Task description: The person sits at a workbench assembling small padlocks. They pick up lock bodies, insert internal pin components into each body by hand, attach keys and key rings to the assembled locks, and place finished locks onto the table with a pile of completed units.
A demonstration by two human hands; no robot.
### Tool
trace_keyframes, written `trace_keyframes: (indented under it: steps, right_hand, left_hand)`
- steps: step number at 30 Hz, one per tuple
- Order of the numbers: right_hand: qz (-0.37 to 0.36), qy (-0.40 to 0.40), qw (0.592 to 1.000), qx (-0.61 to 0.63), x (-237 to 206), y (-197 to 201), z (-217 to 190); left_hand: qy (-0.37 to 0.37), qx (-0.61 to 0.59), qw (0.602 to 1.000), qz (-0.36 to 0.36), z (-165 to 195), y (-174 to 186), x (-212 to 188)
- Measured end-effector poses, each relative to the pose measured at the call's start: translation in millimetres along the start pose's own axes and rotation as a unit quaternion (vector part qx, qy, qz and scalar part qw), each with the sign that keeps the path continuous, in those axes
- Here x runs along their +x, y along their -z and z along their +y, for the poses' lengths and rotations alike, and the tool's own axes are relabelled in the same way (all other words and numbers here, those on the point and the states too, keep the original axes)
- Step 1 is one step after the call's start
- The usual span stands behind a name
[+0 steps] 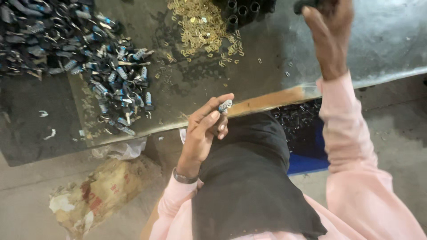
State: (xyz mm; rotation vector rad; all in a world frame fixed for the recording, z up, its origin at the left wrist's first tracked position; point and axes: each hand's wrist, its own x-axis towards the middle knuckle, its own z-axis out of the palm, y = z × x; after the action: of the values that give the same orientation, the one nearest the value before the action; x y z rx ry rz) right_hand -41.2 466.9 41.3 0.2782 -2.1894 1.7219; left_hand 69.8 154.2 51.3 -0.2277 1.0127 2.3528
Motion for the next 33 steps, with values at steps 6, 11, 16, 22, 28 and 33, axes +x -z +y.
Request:
trace_keyframes:
  steps: [6,11,16,22,28,33]
  right_hand:
    - [0.112,-0.081,0.978,0.156,-84,-21,-54]
    - [0.162,-0.094,0.954,0.233,-122,-62,-57]
    - [0.178,-0.124,0.936,0.275,-141,-87,-60]
    - [0.153,-0.137,0.961,0.184,-148,-98,-58]
    - [0.104,-0.129,0.986,0.008,-149,-91,-66]
    - [-0.049,-0.185,0.97,-0.153,-149,-79,-73]
  left_hand:
    - [0.063,-0.042,0.994,-0.076,-13,13,12]
    - [0.055,-0.079,0.989,-0.108,-31,27,12]
    - [0.04,0.019,0.999,-0.028,-30,20,0]
    - [-0.081,0.246,0.966,0.015,-26,-10,0]
    - [-0.38,0.579,0.721,0.025,-10,-31,-1]
    - [-0.4,0.685,0.607,-0.052,-11,-28,-5]
